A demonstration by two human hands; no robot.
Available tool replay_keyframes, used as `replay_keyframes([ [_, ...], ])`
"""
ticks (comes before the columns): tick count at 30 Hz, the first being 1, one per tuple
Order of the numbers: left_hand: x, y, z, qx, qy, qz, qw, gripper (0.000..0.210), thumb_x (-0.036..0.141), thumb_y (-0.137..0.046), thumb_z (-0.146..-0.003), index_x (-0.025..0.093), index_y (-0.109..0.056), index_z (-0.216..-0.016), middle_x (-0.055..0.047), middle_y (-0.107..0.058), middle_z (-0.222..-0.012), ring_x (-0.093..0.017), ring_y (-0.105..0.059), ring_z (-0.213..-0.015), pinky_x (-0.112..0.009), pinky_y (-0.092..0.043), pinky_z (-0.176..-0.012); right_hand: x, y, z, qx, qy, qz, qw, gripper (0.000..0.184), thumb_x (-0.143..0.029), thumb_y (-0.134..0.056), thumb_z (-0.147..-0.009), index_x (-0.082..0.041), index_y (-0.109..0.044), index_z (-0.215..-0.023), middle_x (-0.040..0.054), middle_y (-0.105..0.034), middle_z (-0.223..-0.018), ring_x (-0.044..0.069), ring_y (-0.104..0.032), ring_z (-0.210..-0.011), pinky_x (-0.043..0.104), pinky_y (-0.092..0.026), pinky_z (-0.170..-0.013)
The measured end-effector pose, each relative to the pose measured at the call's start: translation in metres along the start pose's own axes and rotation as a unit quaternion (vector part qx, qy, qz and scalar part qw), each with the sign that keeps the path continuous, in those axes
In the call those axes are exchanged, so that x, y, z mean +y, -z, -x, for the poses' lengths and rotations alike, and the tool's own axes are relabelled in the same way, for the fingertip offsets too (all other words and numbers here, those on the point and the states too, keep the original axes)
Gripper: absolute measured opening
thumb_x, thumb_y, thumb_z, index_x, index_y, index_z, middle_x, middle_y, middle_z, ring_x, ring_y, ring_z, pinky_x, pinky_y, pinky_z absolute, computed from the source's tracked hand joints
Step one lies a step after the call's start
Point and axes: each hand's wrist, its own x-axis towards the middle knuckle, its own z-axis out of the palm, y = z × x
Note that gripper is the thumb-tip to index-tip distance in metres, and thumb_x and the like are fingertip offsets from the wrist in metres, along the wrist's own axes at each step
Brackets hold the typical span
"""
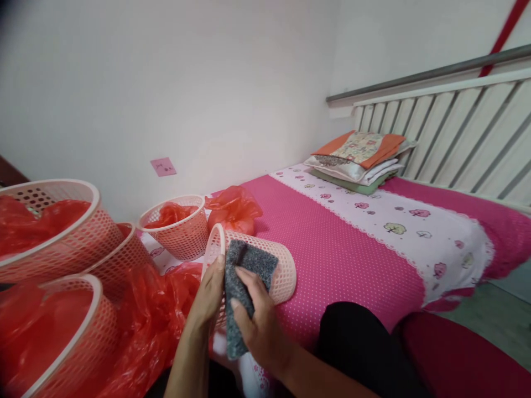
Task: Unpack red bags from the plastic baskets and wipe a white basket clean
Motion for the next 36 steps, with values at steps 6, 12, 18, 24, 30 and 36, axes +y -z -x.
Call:
replay_keyframes([
  [6,-0.003,0.001,-0.001,0.019,0.004,-0.003,1.0,0.068,0.069,-0.038,-0.101,0.014,-0.068,-0.127,-0.016,-0.068,-0.141,-0.029,-0.058,-0.136,-0.046,-0.035,-0.123,0.017,-0.02,0.009,-0.024,0.15,0.168,0.974,0.073,-0.012,-0.048,-0.096,-0.017,-0.025,-0.165,0.0151,-0.047,-0.161,0.029,-0.035,-0.155,0.057,-0.037,-0.124],
  [12,-0.009,0.001,-0.004,0.018,-0.017,-0.009,1.0,0.073,0.07,-0.039,-0.1,0.01,-0.068,-0.13,-0.019,-0.069,-0.14,-0.031,-0.059,-0.137,-0.048,-0.039,-0.122,0.027,-0.015,-0.011,-0.021,0.16,0.192,0.968,0.076,-0.002,-0.034,-0.096,-0.022,-0.02,-0.168,0.0111,-0.049,-0.161,0.024,-0.037,-0.155,0.056,-0.035,-0.125],
  [18,-0.007,-0.003,-0.003,-0.032,-0.056,-0.011,0.998,0.063,0.059,-0.037,-0.105,0.015,-0.062,-0.142,-0.015,-0.058,-0.155,-0.028,-0.049,-0.148,-0.045,-0.03,-0.127,0.025,-0.004,-0.046,-0.009,0.136,0.153,0.979,0.068,-0.005,-0.034,-0.097,-0.023,-0.033,-0.163,0.0107,-0.053,-0.158,0.023,-0.044,-0.15,0.054,-0.039,-0.123],
  [24,0.004,-0.004,0.002,-0.088,-0.022,0.011,0.996,0.057,0.056,-0.041,-0.105,0.02,-0.06,-0.145,-0.011,-0.062,-0.15,-0.028,-0.056,-0.136,-0.043,-0.037,-0.121,0.044,0.006,-0.079,0.006,0.085,0.155,0.984,0.052,-0.011,-0.038,-0.098,-0.018,-0.053,-0.147,0.0138,-0.065,-0.143,0.026,-0.058,-0.136,0.053,-0.045,-0.116],
  [30,0.001,0.003,0.004,-0.095,0.041,-0.012,0.995,0.052,0.06,-0.046,-0.101,0.018,-0.068,-0.124,-0.008,-0.072,-0.113,-0.024,-0.06,-0.098,-0.037,-0.049,-0.097,0.084,0.033,-0.089,-0.008,-0.023,0.154,0.988,0.042,-0.023,-0.04,-0.099,-0.015,-0.063,-0.134,0.0163,-0.072,-0.13,0.029,-0.068,-0.12,0.049,-0.053,-0.105],
  [36,-0.008,0.002,0.0,-0.065,0.033,-0.007,0.997,0.03,0.046,-0.052,-0.099,0.019,-0.06,-0.089,0.001,-0.055,-0.081,-0.016,-0.049,-0.077,-0.029,-0.044,-0.075,0.126,0.063,-0.067,0.01,-0.071,0.166,0.983,0.04,-0.033,-0.043,-0.099,-0.019,-0.068,-0.126,0.0148,-0.074,-0.126,0.029,-0.069,-0.118,0.051,-0.054,-0.103],
])
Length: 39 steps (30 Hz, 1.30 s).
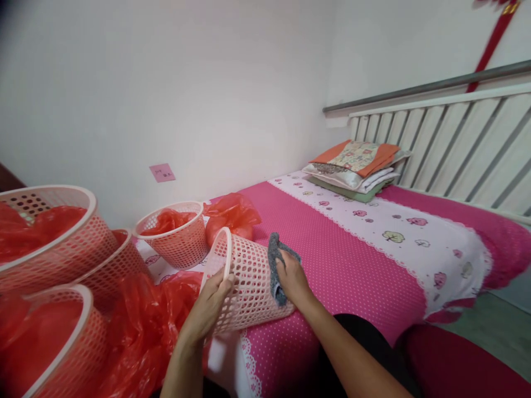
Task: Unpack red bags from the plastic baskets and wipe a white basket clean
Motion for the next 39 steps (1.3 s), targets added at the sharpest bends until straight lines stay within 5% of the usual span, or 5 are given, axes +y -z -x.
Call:
replay_keyframes([
  [6,0.01,-0.01,-0.002,0.007,-0.003,0.031,1.0,0.027,0.046,-0.058,-0.095,0.019,-0.06,-0.096,0.002,-0.057,-0.08,-0.015,-0.055,-0.074,-0.029,-0.046,-0.072,0.027,0.009,0.027,0.028,-0.042,0.008,0.999,0.05,-0.041,-0.051,-0.093,-0.011,-0.068,-0.13,0.021,-0.07,-0.132,0.034,-0.066,-0.125,0.056,-0.051,-0.108],
  [14,0.028,-0.014,0.004,0.102,-0.056,-0.121,0.986,0.044,0.048,-0.051,-0.1,0.02,-0.056,-0.133,-0.012,-0.07,-0.127,-0.026,-0.067,-0.113,-0.043,-0.048,-0.103,0.027,0.008,0.065,0.038,-0.008,0.043,0.998,0.049,-0.03,-0.055,-0.089,-0.017,-0.061,-0.136,0.0168,-0.066,-0.135,0.033,-0.061,-0.129,0.057,-0.049,-0.111],
  [22,0.016,0.008,0.006,0.16,0.043,-0.101,0.981,0.052,0.072,-0.047,-0.094,0.022,-0.058,-0.089,0.0,-0.064,-0.069,-0.019,-0.062,-0.059,-0.03,-0.049,-0.056,0.008,0.006,0.097,0.03,0.086,0.088,0.992,0.051,-0.017,-0.054,-0.085,-0.019,-0.055,-0.136,0.0156,-0.062,-0.136,0.035,-0.059,-0.127,0.06,-0.052,-0.107],
  [28,0.009,0.012,0.006,0.171,0.004,-0.117,0.978,0.052,0.071,-0.043,-0.096,0.023,-0.055,-0.08,0.004,-0.052,-0.062,-0.015,-0.05,-0.052,-0.027,-0.042,-0.05,0.006,0.011,0.104,0.034,0.089,0.094,0.991,0.043,-0.018,-0.05,-0.09,-0.02,-0.058,-0.132,0.0149,-0.064,-0.133,0.033,-0.062,-0.124,0.057,-0.055,-0.104],
  [39,0.002,0.003,0.005,0.061,-0.02,-0.044,0.997,0.042,0.062,-0.045,-0.1,0.023,-0.053,-0.086,0.005,-0.048,-0.069,-0.013,-0.051,-0.06,-0.024,-0.045,-0.055,-0.006,0.026,0.076,0.073,-0.146,-0.118,0.979,0.033,-0.031,-0.052,-0.084,-0.018,-0.069,-0.11,0.0073,-0.077,-0.09,0.025,-0.072,-0.082,0.036,-0.06,-0.072],
])
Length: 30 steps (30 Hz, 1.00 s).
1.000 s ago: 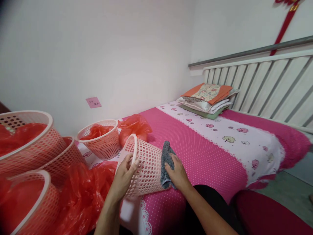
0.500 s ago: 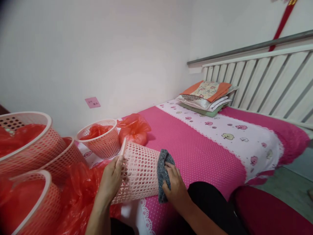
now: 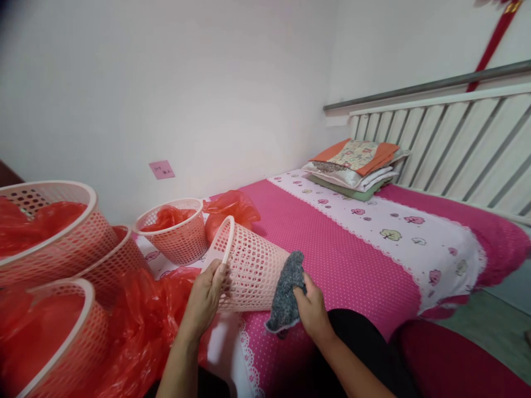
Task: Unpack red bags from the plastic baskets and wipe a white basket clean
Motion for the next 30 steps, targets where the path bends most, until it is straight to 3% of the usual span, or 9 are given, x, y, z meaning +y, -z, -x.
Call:
replay_keyframes([
  [2,-0.002,-0.003,-0.001,-0.016,-0.001,0.01,1.0,0.041,0.061,-0.045,-0.101,0.023,-0.051,-0.086,0.006,-0.045,-0.07,-0.013,-0.049,-0.061,-0.024,-0.043,-0.056,-0.017,0.003,-0.006,0.01,-0.026,-0.034,0.999,0.031,-0.035,-0.054,-0.085,-0.017,-0.069,-0.104,0.0074,-0.077,-0.088,0.024,-0.071,-0.078,0.034,-0.059,-0.067],
  [5,-0.003,-0.007,-0.002,-0.037,-0.006,0.009,0.999,0.04,0.06,-0.044,-0.101,0.023,-0.049,-0.084,0.006,-0.043,-0.069,-0.013,-0.046,-0.062,-0.024,-0.04,-0.057,-0.043,0.002,-0.01,0.011,-0.006,-0.051,0.999,0.033,-0.04,-0.055,-0.09,-0.017,-0.069,-0.109,0.0089,-0.077,-0.095,0.025,-0.072,-0.083,0.034,-0.059,-0.071],
  [8,-0.001,-0.008,-0.003,-0.053,-0.013,-0.004,0.999,0.041,0.059,-0.044,-0.102,0.024,-0.047,-0.081,0.005,-0.043,-0.069,-0.014,-0.046,-0.062,-0.024,-0.04,-0.058,-0.06,-0.004,-0.006,-0.002,0.04,-0.027,0.999,0.036,-0.042,-0.053,-0.097,-0.018,-0.069,-0.119,0.0111,-0.077,-0.108,0.027,-0.073,-0.094,0.039,-0.061,-0.082],
  [12,0.006,-0.005,-0.004,-0.036,-0.029,-0.065,0.997,0.038,0.054,-0.043,-0.103,0.023,-0.056,-0.086,0.002,-0.054,-0.074,-0.017,-0.053,-0.069,-0.029,-0.044,-0.066,-0.057,-0.019,0.01,-0.044,0.145,0.034,0.988,0.047,-0.042,-0.06,-0.096,-0.022,-0.06,-0.139,0.013,-0.071,-0.131,0.031,-0.069,-0.119,0.049,-0.057,-0.102],
  [15,0.009,-0.002,-0.005,-0.015,-0.06,-0.094,0.994,0.038,0.048,-0.041,-0.104,0.021,-0.067,-0.113,-0.006,-0.071,-0.101,-0.023,-0.063,-0.09,-0.036,-0.049,-0.087,-0.045,-0.032,0.023,-0.068,0.253,0.097,0.96,0.079,-0.048,-0.072,-0.089,-0.022,-0.041,-0.157,0.0175,-0.054,-0.154,0.039,-0.051,-0.143,0.062,-0.046,-0.115],
  [19,0.008,-0.006,-0.004,0.018,-0.067,-0.068,0.995,0.049,0.046,-0.039,-0.104,0.018,-0.063,-0.137,-0.014,-0.068,-0.137,-0.03,-0.061,-0.126,-0.046,-0.041,-0.114,-0.037,-0.047,0.035,-0.073,0.334,0.156,0.927,0.1,-0.057,-0.072,-0.088,-0.02,-0.022,-0.166,0.0208,-0.042,-0.163,0.044,-0.035,-0.153,0.073,-0.035,-0.118],
  [22,0.007,-0.014,-0.003,0.042,-0.053,-0.072,0.995,0.053,0.048,-0.039,-0.104,0.016,-0.062,-0.14,-0.017,-0.063,-0.146,-0.032,-0.053,-0.141,-0.051,-0.031,-0.123,-0.041,-0.053,0.035,-0.068,0.354,0.188,0.914,0.1,-0.057,-0.071,-0.089,-0.019,-0.02,-0.167,0.021,-0.04,-0.165,0.043,-0.033,-0.154,0.073,-0.032,-0.119],
  [26,0.01,-0.022,-0.002,-0.006,-0.068,-0.039,0.997,0.05,0.051,-0.038,-0.107,0.019,-0.065,-0.135,-0.014,-0.066,-0.143,-0.029,-0.057,-0.137,-0.046,-0.041,-0.117,-0.054,-0.055,0.026,-0.081,0.373,0.196,0.903,0.091,-0.059,-0.059,-0.096,-0.019,-0.02,-0.167,0.0192,-0.037,-0.167,0.04,-0.029,-0.156,0.071,-0.027,-0.123],
  [30,0.013,-0.024,-0.002,-0.026,-0.07,-0.014,0.997,0.049,0.051,-0.039,-0.107,0.02,-0.065,-0.134,-0.012,-0.068,-0.14,-0.027,-0.062,-0.131,-0.041,-0.045,-0.112,-0.062,-0.055,0.019,-0.1,0.395,0.184,0.895,0.075,-0.048,-0.044,-0.105,-0.018,-0.017,-0.168,0.0184,-0.035,-0.169,0.036,-0.027,-0.159,0.067,-0.026,-0.125],
])
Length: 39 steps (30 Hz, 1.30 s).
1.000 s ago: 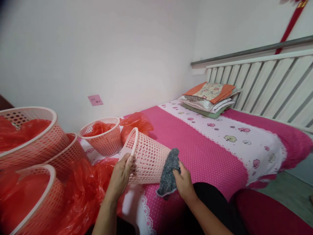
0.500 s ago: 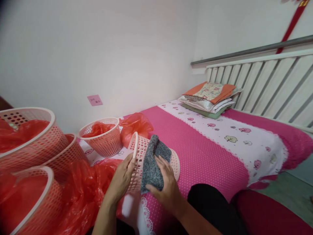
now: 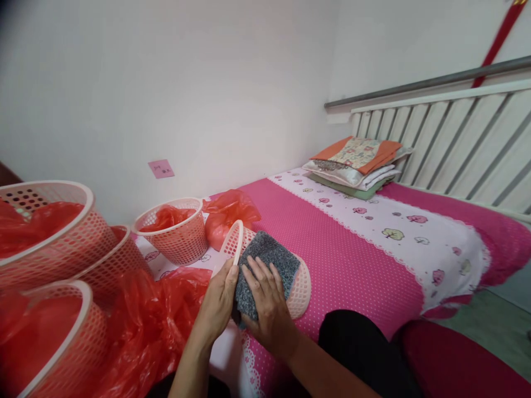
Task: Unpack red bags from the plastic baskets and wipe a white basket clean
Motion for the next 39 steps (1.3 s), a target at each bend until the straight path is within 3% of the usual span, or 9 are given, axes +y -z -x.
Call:
replay_keyframes([
  [8,-0.005,0.003,0.0,0.003,-0.007,-0.008,1.0,0.05,0.049,-0.04,-0.107,0.016,-0.064,-0.136,-0.014,-0.068,-0.14,-0.027,-0.061,-0.133,-0.041,-0.043,-0.115,0.015,0.002,-0.009,0.005,0.073,-0.058,0.996,0.067,-0.049,-0.021,-0.11,-0.013,-0.022,-0.167,0.0201,-0.039,-0.166,0.032,-0.034,-0.156,0.059,-0.037,-0.124],
  [12,-0.007,0.004,-0.001,-0.007,-0.027,-0.001,1.0,0.05,0.048,-0.039,-0.108,0.019,-0.06,-0.142,-0.012,-0.065,-0.145,-0.025,-0.058,-0.135,-0.04,-0.039,-0.119,0.019,0.012,-0.023,-0.009,0.097,-0.058,0.994,0.061,-0.03,-0.024,-0.108,-0.014,-0.023,-0.166,0.0193,-0.041,-0.164,0.03,-0.035,-0.156,0.057,-0.038,-0.124],
  [16,-0.007,0.006,-0.002,-0.012,-0.032,-0.008,0.999,0.051,0.048,-0.038,-0.108,0.02,-0.06,-0.144,-0.011,-0.067,-0.142,-0.025,-0.06,-0.13,-0.039,-0.041,-0.116,0.02,0.019,-0.043,-0.002,0.089,-0.073,0.993,0.067,-0.015,-0.031,-0.098,-0.017,-0.027,-0.165,0.0154,-0.045,-0.163,0.029,-0.036,-0.155,0.057,-0.038,-0.124],
  [19,-0.006,0.008,-0.002,-0.005,-0.017,-0.018,1.0,0.052,0.051,-0.039,-0.107,0.02,-0.062,-0.141,-0.011,-0.072,-0.128,-0.025,-0.066,-0.109,-0.039,-0.047,-0.106,0.025,0.017,-0.052,-0.002,0.076,-0.087,0.993,0.07,-0.015,-0.037,-0.094,-0.018,-0.029,-0.164,0.0151,-0.045,-0.162,0.028,-0.038,-0.155,0.056,-0.037,-0.124],
  [22,-0.007,0.009,0.0,-0.003,0.017,-0.016,1.0,0.056,0.056,-0.04,-0.105,0.019,-0.064,-0.139,-0.007,-0.074,-0.1,-0.022,-0.063,-0.08,-0.035,-0.052,-0.083,0.033,0.01,-0.055,-0.001,0.035,-0.055,0.998,0.066,-0.023,-0.046,-0.097,-0.021,-0.033,-0.162,0.0151,-0.048,-0.161,0.03,-0.041,-0.152,0.061,-0.032,-0.124],
  [26,-0.014,0.011,0.001,-0.015,0.055,0.017,0.998,0.058,0.061,-0.041,-0.103,0.021,-0.061,-0.141,-0.001,-0.065,-0.079,-0.018,-0.053,-0.064,-0.029,-0.045,-0.062,0.045,0.002,-0.053,0.006,-0.038,-0.03,0.999,0.058,-0.034,-0.053,-0.1,-0.025,-0.042,-0.157,0.0136,-0.053,-0.158,0.034,-0.047,-0.148,0.067,-0.031,-0.121],
  [33,-0.026,0.018,-0.001,0.007,0.069,0.003,0.998,0.061,0.06,-0.043,-0.102,0.021,-0.058,-0.146,0.001,-0.062,-0.075,-0.018,-0.053,-0.066,-0.028,-0.047,-0.065,0.073,-0.008,-0.04,0.037,-0.101,-0.033,0.994,0.049,-0.031,-0.05,-0.101,-0.022,-0.053,-0.149,0.0142,-0.063,-0.148,0.033,-0.058,-0.138,0.06,-0.043,-0.115],
  [39,-0.018,0.029,-0.003,0.014,0.026,-0.003,1.0,0.051,0.054,-0.046,-0.102,0.02,-0.068,-0.133,-0.005,-0.072,-0.094,-0.023,-0.064,-0.093,-0.035,-0.052,-0.091,0.106,-0.013,-0.016,0.045,-0.127,-0.021,0.991,0.046,-0.029,-0.048,-0.1,-0.02,-0.059,-0.143,0.0152,-0.069,-0.138,0.033,-0.064,-0.13,0.058,-0.049,-0.111],
])
